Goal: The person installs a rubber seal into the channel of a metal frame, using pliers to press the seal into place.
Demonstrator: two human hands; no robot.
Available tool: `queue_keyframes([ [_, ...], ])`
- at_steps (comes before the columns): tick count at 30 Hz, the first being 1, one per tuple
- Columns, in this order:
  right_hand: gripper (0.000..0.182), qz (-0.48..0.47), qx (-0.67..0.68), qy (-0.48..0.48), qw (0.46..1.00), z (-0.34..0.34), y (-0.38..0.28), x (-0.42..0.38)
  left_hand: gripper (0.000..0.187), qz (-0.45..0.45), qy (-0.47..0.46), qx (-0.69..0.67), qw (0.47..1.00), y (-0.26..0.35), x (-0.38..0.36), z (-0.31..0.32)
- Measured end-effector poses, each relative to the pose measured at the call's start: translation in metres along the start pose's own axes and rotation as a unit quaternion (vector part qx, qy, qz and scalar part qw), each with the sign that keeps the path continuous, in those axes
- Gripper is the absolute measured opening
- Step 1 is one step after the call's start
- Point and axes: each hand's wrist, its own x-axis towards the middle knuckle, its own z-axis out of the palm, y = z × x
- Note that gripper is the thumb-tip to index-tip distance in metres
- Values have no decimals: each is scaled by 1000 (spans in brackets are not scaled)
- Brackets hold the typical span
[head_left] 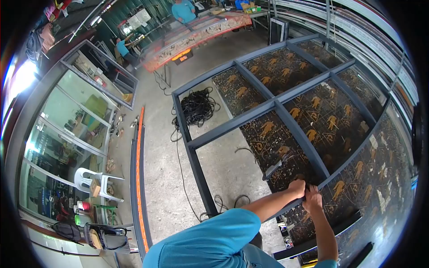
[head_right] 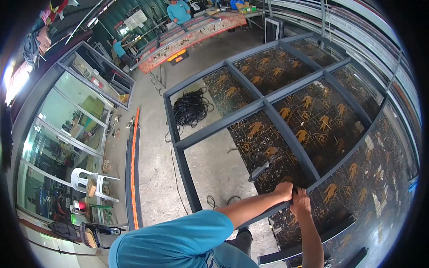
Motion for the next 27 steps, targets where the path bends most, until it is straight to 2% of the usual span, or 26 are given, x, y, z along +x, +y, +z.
queue_keyframes([
  [2,48,-29,1,59,998,7,8,0,21,15,-7,-3,1000,-9,16,8],
  [5,48,-4,9,51,999,11,4,1,21,33,-5,-3,999,-5,8,-1],
  [8,53,-26,-1,67,997,12,4,2,21,29,-8,5,1000,-3,2,2],
  [9,53,-30,-4,66,997,7,4,4,21,27,-5,12,1000,-1,5,1],
  [11,57,16,55,-12,998,-6,0,4,20,19,-7,16,1000,3,12,-1],
  [12,57,13,53,-10,998,-11,-2,0,20,14,-10,23,1000,4,16,-2],
  [14,60,-22,38,111,993,-13,-3,-9,20,13,-3,21,1000,2,19,3],
  [15,62,-9,82,151,985,0,5,-16,20,15,0,22,1000,1,21,3],
  [16,63,14,88,175,980,-1,4,-19,22,44,6,32,999,0,17,2],
  [18,63,43,100,187,976,13,10,-31,22,34,-12,34,999,8,8,0],
  [19,62,28,205,287,935,35,26,-24,23,32,-22,44,998,11,6,-8],
  [20,61,16,304,382,872,49,36,-23,22,9,-36,43,998,13,14,-6],
  [22,60,101,252,400,876,23,47,-8,24,-1,-28,46,999,11,32,0],
  [24,63,174,231,435,853,16,62,20,26,5,-40,58,998,21,27,-7],
  [25,67,254,200,398,859,10,68,35,25,7,11,42,999,12,33,12],
  [26,71,228,112,400,881,22,82,50,22,21,5,68,997,12,27,10],
  [27,73,288,84,333,894,-10,61,59,18,28,35,95,994,12,24,12],
])
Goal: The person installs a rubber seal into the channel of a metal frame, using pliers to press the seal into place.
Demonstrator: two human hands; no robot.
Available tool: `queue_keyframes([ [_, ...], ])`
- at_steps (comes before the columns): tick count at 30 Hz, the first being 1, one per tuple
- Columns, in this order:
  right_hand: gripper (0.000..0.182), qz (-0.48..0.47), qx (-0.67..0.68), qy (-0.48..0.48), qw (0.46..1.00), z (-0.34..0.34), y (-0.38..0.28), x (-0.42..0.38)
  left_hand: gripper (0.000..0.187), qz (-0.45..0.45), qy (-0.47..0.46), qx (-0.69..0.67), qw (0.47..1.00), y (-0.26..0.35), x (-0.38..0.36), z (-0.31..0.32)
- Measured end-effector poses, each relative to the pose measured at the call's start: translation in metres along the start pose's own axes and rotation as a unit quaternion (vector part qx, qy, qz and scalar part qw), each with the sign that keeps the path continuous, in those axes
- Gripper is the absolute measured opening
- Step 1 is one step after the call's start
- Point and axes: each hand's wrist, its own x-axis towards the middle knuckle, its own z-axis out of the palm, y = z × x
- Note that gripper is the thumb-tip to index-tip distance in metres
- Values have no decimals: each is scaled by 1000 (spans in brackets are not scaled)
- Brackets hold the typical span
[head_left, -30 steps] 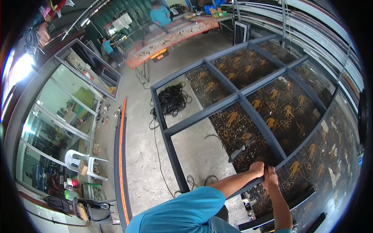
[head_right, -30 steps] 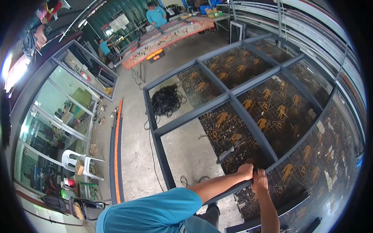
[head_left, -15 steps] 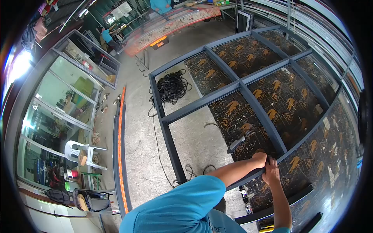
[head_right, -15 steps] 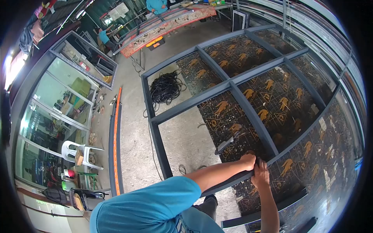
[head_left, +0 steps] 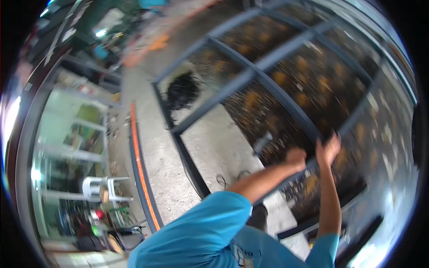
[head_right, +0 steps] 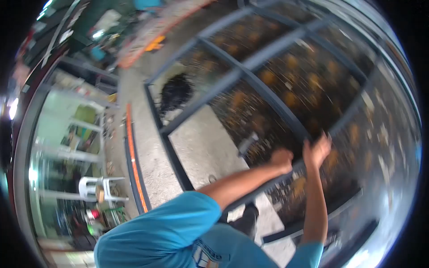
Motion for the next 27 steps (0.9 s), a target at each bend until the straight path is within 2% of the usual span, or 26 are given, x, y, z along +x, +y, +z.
queue_keyframes([
  [1,73,18,-45,17,999,10,-5,0,17,10,35,-18,999,-4,2,6],
  [2,72,66,-49,6,997,-2,-22,1,19,9,-42,-19,999,3,-6,-23],
  [3,68,64,9,66,996,17,-9,-2,19,57,-44,12,997,-1,4,-15],
  [4,65,52,15,103,993,31,3,-5,19,63,-37,8,997,2,7,-15],
  [5,62,75,62,91,991,24,2,-3,17,52,-51,-10,997,6,11,-10],
  [6,59,105,100,96,985,28,3,-4,18,78,-23,-10,997,4,14,-3],
  [8,52,94,126,110,981,36,5,-4,16,105,37,-50,993,2,12,-2],
  [9,50,92,133,116,980,38,8,-5,16,104,29,-54,993,0,13,0],
  [11,49,91,135,119,979,41,12,-6,11,128,76,-72,986,1,20,5],
  [14,48,99,164,128,973,47,14,-3,12,118,100,-139,978,8,32,7],
  [15,48,101,156,123,975,45,13,-3,15,118,99,-115,981,8,37,10],
  [18,48,106,146,113,977,40,11,-5,16,121,46,-109,986,-6,36,7],
  [19,49,109,145,109,977,40,11,-5,23,129,-2,-67,989,-15,28,3],
  [22,50,107,130,108,980,40,11,-4,28,155,4,-45,987,-40,-1,0],
  [27,54,111,115,101,982,38,7,-5,29,109,-17,-35,993,-29,-7,-3],
])
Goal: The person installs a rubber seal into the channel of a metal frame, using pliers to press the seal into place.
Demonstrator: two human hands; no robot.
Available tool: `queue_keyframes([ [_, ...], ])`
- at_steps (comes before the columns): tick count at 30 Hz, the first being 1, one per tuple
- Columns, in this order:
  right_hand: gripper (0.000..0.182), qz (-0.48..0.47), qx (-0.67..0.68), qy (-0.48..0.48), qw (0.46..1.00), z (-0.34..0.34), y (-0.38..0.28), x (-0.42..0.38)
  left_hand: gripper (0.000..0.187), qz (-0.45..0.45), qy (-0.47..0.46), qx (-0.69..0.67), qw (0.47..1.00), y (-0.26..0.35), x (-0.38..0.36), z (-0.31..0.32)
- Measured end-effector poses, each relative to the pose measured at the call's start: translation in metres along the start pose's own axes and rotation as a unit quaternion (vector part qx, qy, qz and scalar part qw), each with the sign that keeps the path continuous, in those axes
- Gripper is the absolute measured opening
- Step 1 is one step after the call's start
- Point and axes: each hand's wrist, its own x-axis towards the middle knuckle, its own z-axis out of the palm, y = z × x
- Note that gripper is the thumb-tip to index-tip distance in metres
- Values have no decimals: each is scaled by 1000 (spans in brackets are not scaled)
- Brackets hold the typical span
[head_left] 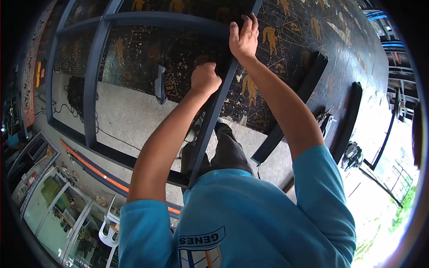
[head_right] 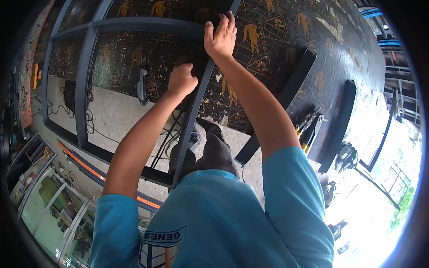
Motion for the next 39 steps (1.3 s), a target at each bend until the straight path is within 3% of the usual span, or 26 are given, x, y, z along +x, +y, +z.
queue_keyframes([
  [1,54,4,-2,-1,1000,-1,-1,-3,29,0,-4,0,1000,-4,-2,1],
  [4,54,-10,-9,1,1000,-2,-2,4,21,4,-134,3,991,-16,-1,-11],
  [5,55,-4,-10,-1,1000,-2,-3,3,21,4,-136,2,991,-14,-7,-8],
  [7,55,10,-11,-6,1000,-2,-3,-1,20,-10,-33,-1,999,-10,-18,-1],
  [9,55,12,-5,-8,1000,-2,-3,-3,23,-17,-29,11,999,-11,-16,0],
  [11,55,-6,-15,4,1000,0,0,-1,26,-26,-119,18,992,-17,6,-5],
  [13,55,-7,-12,9,1000,1,-2,3,25,-19,-124,20,992,-11,13,-7],
  [15,55,7,-16,3,1000,-1,2,-4,24,-20,-31,-4,999,-6,7,2],
  [19,57,10,11,-6,1000,-2,-1,-4,25,-48,-2,28,998,-1,-1,3],
  [21,56,-2,-15,1,1000,-1,-1,-2,28,-17,-130,55,990,-6,14,-10],
  [23,55,3,-18,-2,1000,1,3,1,30,-39,-137,61,988,-4,10,-6],
  [25,57,-8,-9,-5,1000,1,4,-2,32,-52,-46,36,997,3,-7,-1],
  [27,57,-6,-13,-5,1000,1,-1,-1,33,-68,-66,50,994,1,-3,-8],
  [29,56,-9,-24,-1,1000,2,2,-1,28,-15,-157,94,983,-16,10,-2],
  [33,55,-16,-32,-10,999,-7,-7,-3,30,-65,-68,60,994,4,-13,-2],
  [34,62,62,0,-70,996,-12,-10,2,30,-57,-55,52,996,-1,-13,0],
  [35,62,57,3,-65,996,-14,-14,5,30,-54,-49,54,996,-5,-7,-5],
  [37,58,46,-7,-55,997,-17,-16,4,25,-45,-164,83,982,-12,2,-10],
  [38,56,47,2,-53,997,-16,-16,4,23,-66,-89,35,993,-11,-3,-2],
  [39,56,53,-1,-56,997,-16,-15,4,23,-68,-96,35,992,-7,-7,1],
])
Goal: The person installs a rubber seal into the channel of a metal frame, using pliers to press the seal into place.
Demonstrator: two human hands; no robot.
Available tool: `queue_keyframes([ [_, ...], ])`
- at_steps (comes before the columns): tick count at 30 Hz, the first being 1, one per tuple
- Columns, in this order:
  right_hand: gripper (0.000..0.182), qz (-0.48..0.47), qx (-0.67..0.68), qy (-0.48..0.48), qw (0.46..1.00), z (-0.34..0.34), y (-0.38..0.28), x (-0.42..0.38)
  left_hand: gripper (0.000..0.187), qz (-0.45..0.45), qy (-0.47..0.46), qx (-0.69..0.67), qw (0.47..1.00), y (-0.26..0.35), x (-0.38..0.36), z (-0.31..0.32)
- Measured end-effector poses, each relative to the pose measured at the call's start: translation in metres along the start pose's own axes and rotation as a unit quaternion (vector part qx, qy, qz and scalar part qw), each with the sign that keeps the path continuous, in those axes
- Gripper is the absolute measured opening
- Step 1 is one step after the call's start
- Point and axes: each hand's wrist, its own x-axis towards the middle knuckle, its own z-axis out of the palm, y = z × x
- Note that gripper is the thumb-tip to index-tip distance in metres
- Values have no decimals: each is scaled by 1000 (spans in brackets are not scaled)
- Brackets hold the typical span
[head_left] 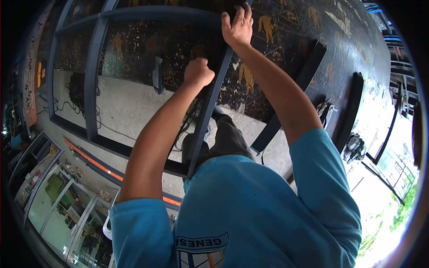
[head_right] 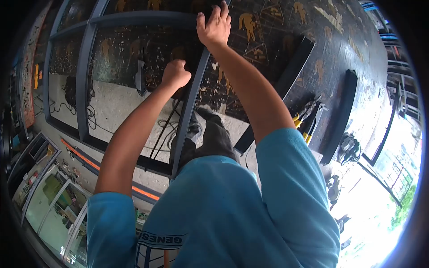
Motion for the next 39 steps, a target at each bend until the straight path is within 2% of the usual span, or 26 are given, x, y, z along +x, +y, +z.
queue_keyframes([
  [2,55,-14,6,12,1000,-2,-3,-5,26,0,51,16,999,5,-18,3],
  [4,56,-10,-6,10,1000,-3,-3,-1,25,16,45,13,999,-3,-10,-6],
  [6,56,3,-9,-11,1000,-3,-3,-2,25,12,-60,42,997,-9,-12,-10],
  [7,56,8,-9,-13,1000,-1,-3,0,27,-3,-26,49,998,-5,-15,-6],
  [12,58,12,1,-15,1000,-2,-3,-2,32,-21,12,-13,1000,-6,-23,-3],
  [14,58,9,-3,-16,1000,-3,-4,3,31,1,-99,88,991,-12,-14,-7],
  [16,58,25,-3,-26,999,-3,-3,-1,29,-20,-86,66,994,-6,-27,-5],
  [19,58,20,-20,-26,999,-3,-2,-4,26,-13,-20,66,998,-1,-40,-3],
  [21,58,32,-37,-31,998,-4,-7,-2,22,-50,-54,31,997,-7,-34,-6],
  [25,58,18,-41,-23,999,-2,-1,-6,22,-50,-80,44,995,-11,-39,1],
  [27,58,23,-25,-26,999,-1,-3,-4,23,-14,9,33,999,-9,-51,7],
  [28,58,18,-21,-26,999,0,-4,-4,23,-16,15,33,999,-14,-50,5],
  [31,59,23,-35,-34,999,-3,-4,-1,24,-51,-120,47,990,-21,-42,-6],
  [32,59,34,-38,-43,998,0,1,-7,24,-55,-133,47,988,-23,-51,3],
  [34,58,14,-31,-20,999,0,0,-4,25,-44,19,3,999,-20,-64,14],
  [35,57,7,-25,-12,1000,-1,-3,-5,25,-46,25,3,999,-21,-62,10],
  [37,57,6,-37,-14,999,2,-1,-1,27,-70,-93,42,992,-25,-53,1],
  [39,57,11,-55,-24,998,2,0,0,27,-71,-66,38,995,-27,-51,5],
])
